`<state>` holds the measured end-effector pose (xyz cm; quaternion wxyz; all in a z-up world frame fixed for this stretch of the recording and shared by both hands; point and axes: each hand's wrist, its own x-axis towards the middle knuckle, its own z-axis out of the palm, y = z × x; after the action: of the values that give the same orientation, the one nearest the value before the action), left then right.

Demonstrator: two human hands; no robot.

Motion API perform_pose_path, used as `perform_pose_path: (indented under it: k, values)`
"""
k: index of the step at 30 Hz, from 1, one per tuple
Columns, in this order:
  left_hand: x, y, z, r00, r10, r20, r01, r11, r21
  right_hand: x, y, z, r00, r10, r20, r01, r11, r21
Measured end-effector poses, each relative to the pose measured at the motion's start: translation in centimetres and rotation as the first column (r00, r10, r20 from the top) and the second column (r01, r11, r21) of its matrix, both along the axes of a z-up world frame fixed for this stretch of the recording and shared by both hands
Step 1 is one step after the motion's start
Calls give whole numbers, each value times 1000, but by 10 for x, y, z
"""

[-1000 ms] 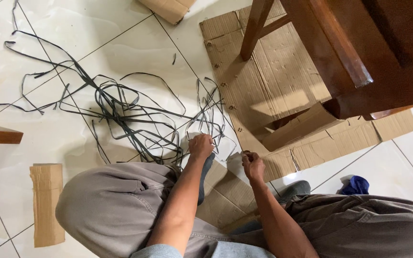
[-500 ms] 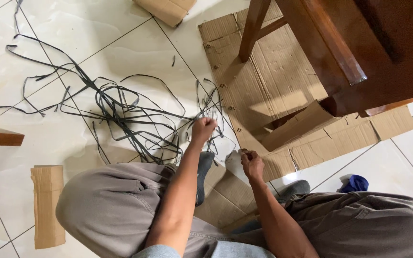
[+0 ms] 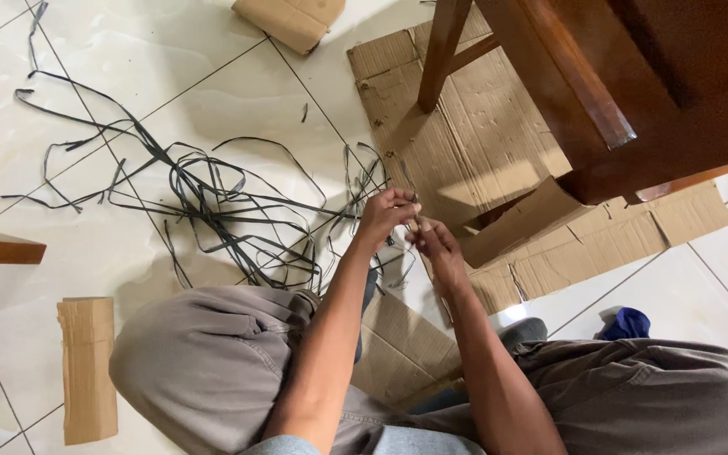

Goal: Wrapping the legs of a wooden chair with cardboard and securing them with plastic ties for protection

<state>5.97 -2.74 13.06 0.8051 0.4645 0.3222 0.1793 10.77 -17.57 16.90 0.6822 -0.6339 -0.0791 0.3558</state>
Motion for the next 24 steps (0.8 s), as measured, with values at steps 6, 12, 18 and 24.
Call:
perform_pose_path:
  k: [6,12,18,24]
  values:
    - [11,10,9,976,204,-77,-197,976,92,21,-26,-19,970,35,-240,-10,995,103]
    - [10,29,18,852,522,-33,-523,850,-61,27,-48,-46,946,-46,-321,54,998,17]
    - [2,49,18,787,616,-26,-605,764,-224,7,-63,-62,984,-36,-176,-10,968,-250]
    - [-22,57,14,741,646,-181,-660,751,-20,-6,-72,-128,889,439,-128,-438,737,-514]
